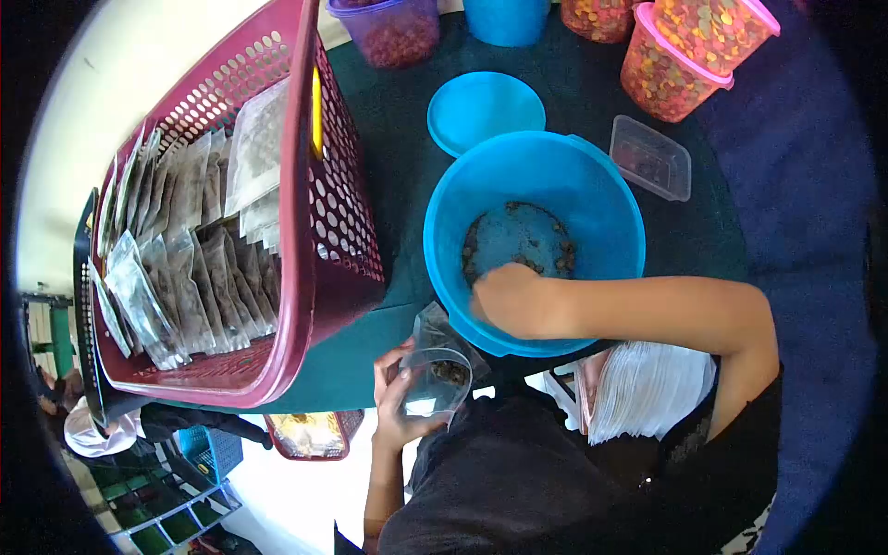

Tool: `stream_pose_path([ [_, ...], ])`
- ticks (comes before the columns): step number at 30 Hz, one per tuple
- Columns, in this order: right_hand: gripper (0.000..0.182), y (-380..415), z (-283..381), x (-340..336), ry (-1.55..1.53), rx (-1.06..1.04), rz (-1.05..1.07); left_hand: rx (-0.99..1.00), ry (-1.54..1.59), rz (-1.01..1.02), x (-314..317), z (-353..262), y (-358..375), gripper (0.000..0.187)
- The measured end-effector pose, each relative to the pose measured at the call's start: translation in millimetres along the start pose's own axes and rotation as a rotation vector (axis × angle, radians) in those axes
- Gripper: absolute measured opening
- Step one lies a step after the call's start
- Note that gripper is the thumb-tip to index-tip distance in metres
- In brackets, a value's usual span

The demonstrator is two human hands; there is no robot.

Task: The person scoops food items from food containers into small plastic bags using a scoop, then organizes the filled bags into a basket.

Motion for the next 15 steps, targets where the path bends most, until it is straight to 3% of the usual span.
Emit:
stream_pose_path([
  [3,0.016,22,-8,-2,-0.048,0.038,0.132,0.033,-0.071,0.005,0,-1,0,0.090],
  [7,0.018,38,-36,-23,-0.036,0.157,0.061,0.035,-0.031,0.016,2,-9,-10,0.096],
  [10,0.022,27,-74,-25,0.044,0.254,-0.079,0.069,-0.092,0.013,0,-16,-16,0.095],
  [12,0.026,20,-78,-32,0.153,0.167,-0.364,0.093,-0.138,0.045,1,-18,-16,0.094],
  [13,0.026,16,-78,-25,0.151,0.178,-0.368,0.099,-0.171,0.048,1,-17,-15,0.091],
  [15,0.011,7,-54,-15,0.136,-0.013,-0.460,0.108,-0.202,0.052,2,-18,-16,0.089],
])
Point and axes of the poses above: each hand's wrist, its own y-axis away from the middle knuckle, its own x-axis out of the palm, z = x × y, the point moved 6 cm from there along -y, towards the middle knuckle, and after that the axes turned 3 degrees about -x, right-handed, at the moved point
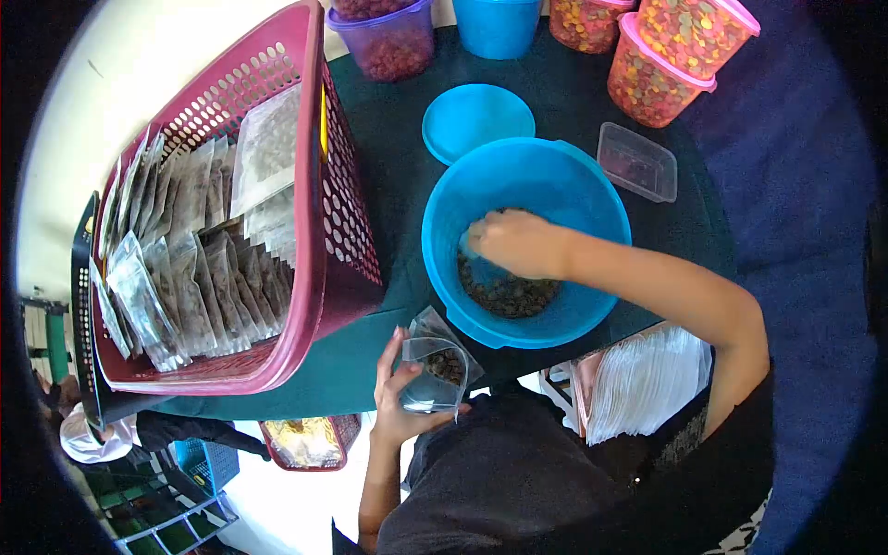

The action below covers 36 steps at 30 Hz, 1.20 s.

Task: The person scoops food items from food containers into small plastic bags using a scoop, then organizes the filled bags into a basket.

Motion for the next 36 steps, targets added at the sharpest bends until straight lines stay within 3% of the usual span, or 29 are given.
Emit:
stream_pose_path([
  [5,0.013,17,37,7,-0.156,-0.043,0.150,-0.034,0.038,-0.068,-3,3,3,0.076],
  [7,0.015,27,33,12,-0.270,0.031,0.523,-0.059,0.064,-0.088,-5,4,3,0.078],
  [10,0.024,26,13,-17,-0.216,0.120,0.530,-0.081,0.110,-0.117,-6,5,3,0.080],
  [12,0.027,23,-10,-25,-0.215,0.242,0.349,-0.082,0.128,-0.132,-6,6,5,0.080],
  [13,0.025,20,-18,-19,-0.100,0.217,0.260,-0.080,0.120,-0.139,-5,7,5,0.080],
  [16,0.012,16,-15,0,-0.165,0.233,0.174,-0.071,0.114,-0.130,-2,7,6,0.080],
  [18,0.014,19,7,10,-0.162,0.120,0.120,-0.065,0.110,-0.125,-2,6,6,0.080],
  [21,0.014,23,23,8,-0.179,0.132,0.242,-0.049,0.083,-0.136,-5,5,5,0.082],
  [23,0.029,35,31,18,-0.259,0.087,0.725,-0.046,0.061,-0.068,-4,5,6,0.086],
  [24,0.029,36,28,13,-0.252,0.085,0.725,-0.042,0.060,-0.074,-5,5,6,0.086],
  [26,0.018,33,15,-10,-0.191,0.094,0.493,-0.030,0.071,-0.075,-3,4,6,0.086],
  [27,0.016,32,5,-19,-0.201,0.230,0.426,-0.024,0.072,-0.080,-3,3,6,0.086],
  [28,0.016,32,-1,-17,-0.192,0.230,0.424,-0.039,0.086,-0.097,-4,2,5,0.082],
  [30,0.014,31,-21,-12,0.010,0.380,0.355,-0.048,0.101,-0.115,-7,3,5,0.078],
  [36,0.014,40,-16,2,0.203,0.504,0.499,-0.038,0.042,-0.061,-7,2,6,0.084],
])
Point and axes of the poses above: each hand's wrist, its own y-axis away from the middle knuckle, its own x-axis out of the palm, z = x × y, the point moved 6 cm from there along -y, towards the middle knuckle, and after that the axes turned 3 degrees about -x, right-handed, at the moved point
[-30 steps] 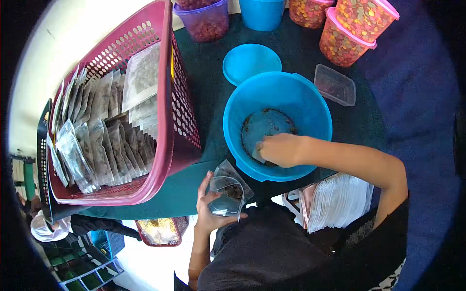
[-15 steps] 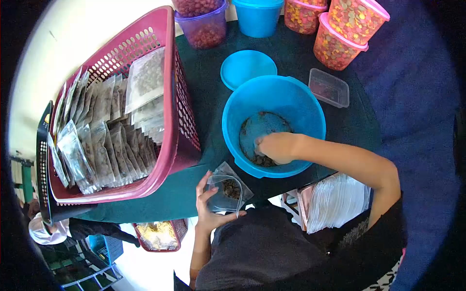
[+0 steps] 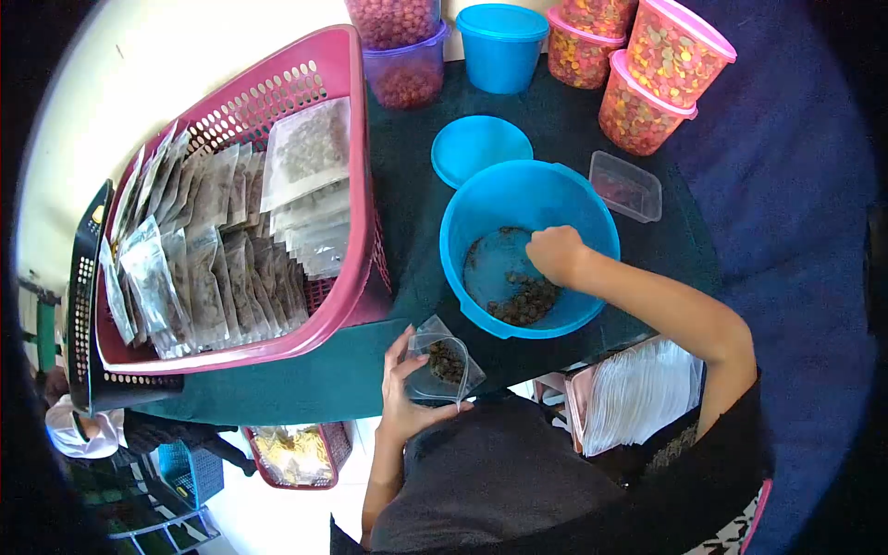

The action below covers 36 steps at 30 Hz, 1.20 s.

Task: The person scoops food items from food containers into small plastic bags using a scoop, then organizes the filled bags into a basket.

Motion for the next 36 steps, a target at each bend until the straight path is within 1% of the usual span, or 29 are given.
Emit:
stream_pose_path([
  [1,0.016,1,2,2,0.055,0.022,0.067,0.013,0.000,-0.010,0,0,0,0.084],
  [2,0.016,1,4,-1,0.058,0.017,0.065,0.028,-0.001,-0.019,0,-1,0,0.084],
  [4,0.019,3,5,3,0.107,0.035,0.188,0.029,-0.005,-0.021,-1,-1,0,0.085],
  [8,0.021,-19,-21,19,0.061,-0.022,0.181,0.015,0.042,-0.038,-2,2,5,0.087],
  [10,0.021,-33,-29,38,0.019,-0.121,0.430,0.012,0.039,-0.035,-3,4,7,0.087],
  [11,0.020,-35,-23,39,0.052,-0.203,0.513,0.008,0.037,-0.026,-3,5,8,0.088],
  [12,0.020,-37,-20,37,0.055,-0.198,0.510,0.014,0.038,-0.029,-4,4,7,0.088],
  [15,0.023,-41,0,42,-0.213,-0.204,0.591,0.018,0.066,-0.034,-5,3,8,0.087],
  [16,0.023,-48,2,50,-0.211,-0.199,0.587,0.025,0.067,-0.035,-5,4,9,0.087],
  [18,0.027,-62,13,53,-0.249,-0.306,0.475,0.006,0.096,-0.042,-5,7,11,0.087],
  [19,0.030,-65,20,52,-0.185,-0.412,0.457,0.010,0.111,-0.041,-5,6,9,0.087],
  [20,0.030,-69,20,52,-0.179,-0.412,0.455,0.013,0.110,-0.046,-4,6,9,0.087],
  [22,0.028,-76,13,49,-0.302,-0.201,0.479,-0.024,0.153,-0.074,-5,8,9,0.082],
  [23,0.028,-77,10,48,-0.297,-0.204,0.478,-0.025,0.152,-0.079,-6,8,8,0.082],
  [25,0.027,-74,1,41,-0.640,-0.154,0.411,-0.009,0.151,-0.060,-5,7,6,0.092],
  [26,0.027,-73,-1,40,-0.642,-0.154,0.411,0.001,0.151,-0.048,-5,6,6,0.098],
  [27,0.026,-71,-2,39,-0.602,-0.197,0.431,0.001,0.150,-0.046,-4,5,7,0.098],
  [28,0.025,-66,-1,35,-0.561,-0.241,0.448,-0.027,0.177,-0.049,-3,8,8,0.103],
  [29,0.025,-61,-2,31,-0.562,-0.240,0.444,-0.053,0.204,-0.052,-3,10,9,0.108],
  [30,0.023,-54,0,23,-0.642,-0.287,0.423,-0.048,0.201,-0.051,-2,13,10,0.108],
  [31,0.021,-47,2,15,-0.721,-0.333,0.401,-0.084,0.191,-0.020,2,17,12,0.112],
  [32,0.021,-39,3,9,-0.722,-0.332,0.396,-0.121,0.181,0.012,4,21,12,0.117],
  [34,0.017,-24,12,-4,-0.891,-0.426,0.370,-0.147,0.180,0.031,6,20,9,0.117],
  [36,0.019,-28,8,7,-0.927,-0.417,0.366,-0.173,0.177,0.051,8,19,5,0.118],
])
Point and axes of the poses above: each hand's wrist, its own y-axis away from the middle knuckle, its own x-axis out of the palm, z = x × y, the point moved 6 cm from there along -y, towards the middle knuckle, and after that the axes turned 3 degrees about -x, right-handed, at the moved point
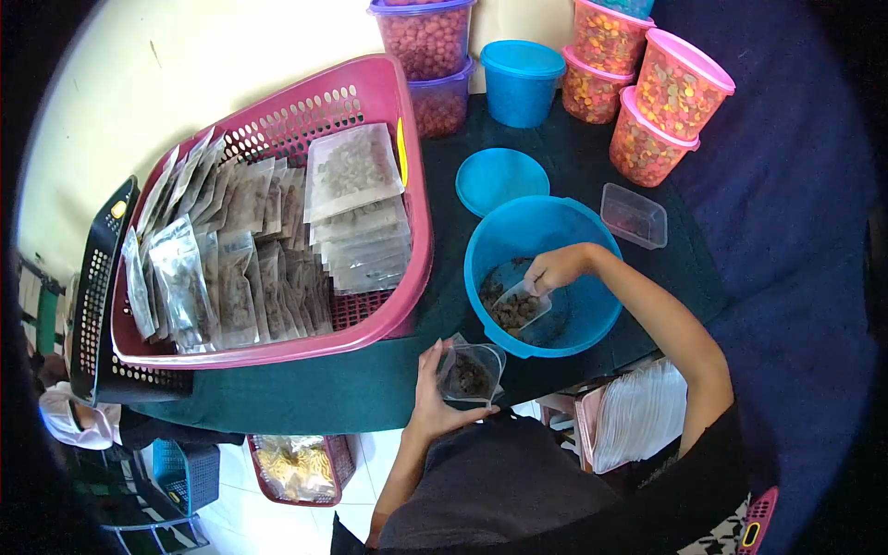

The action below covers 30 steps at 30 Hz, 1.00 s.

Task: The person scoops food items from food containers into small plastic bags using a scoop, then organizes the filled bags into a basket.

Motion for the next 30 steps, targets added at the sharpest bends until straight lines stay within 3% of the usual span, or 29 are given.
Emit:
stream_pose_path([
  [8,0.018,18,-12,-6,-0.067,0.001,-0.102,0.113,-0.051,-0.033,-4,-6,2,0.119],
  [11,0.016,41,16,-11,-0.161,-0.022,-0.174,0.090,-0.011,-0.032,-4,-9,1,0.121],
  [16,0.014,65,79,-14,0.016,0.008,-0.172,0.030,-0.051,0.014,-3,-13,-2,0.125],
  [18,0.016,65,108,-10,0.154,-0.024,-0.150,-0.003,-0.074,0.033,-3,-11,-4,0.127],
  [20,0.017,65,142,-3,0.668,0.051,-0.281,0.013,-0.169,0.070,-1,-11,-5,0.132],
  [24,0.014,63,218,40,1.133,-0.005,-0.428,0.031,-0.150,0.033,0,-15,-5,0.126],
  [25,0.014,50,218,57,1.122,-0.005,-0.424,0.002,-0.141,0.053,1,-10,-4,0.125],
  [29,0.017,-15,197,116,1.872,0.296,-0.616,-0.118,-0.112,0.121,7,20,4,0.124],
  [30,0.017,-5,203,111,1.869,0.290,-0.612,-0.146,-0.104,0.131,8,27,5,0.123],
])
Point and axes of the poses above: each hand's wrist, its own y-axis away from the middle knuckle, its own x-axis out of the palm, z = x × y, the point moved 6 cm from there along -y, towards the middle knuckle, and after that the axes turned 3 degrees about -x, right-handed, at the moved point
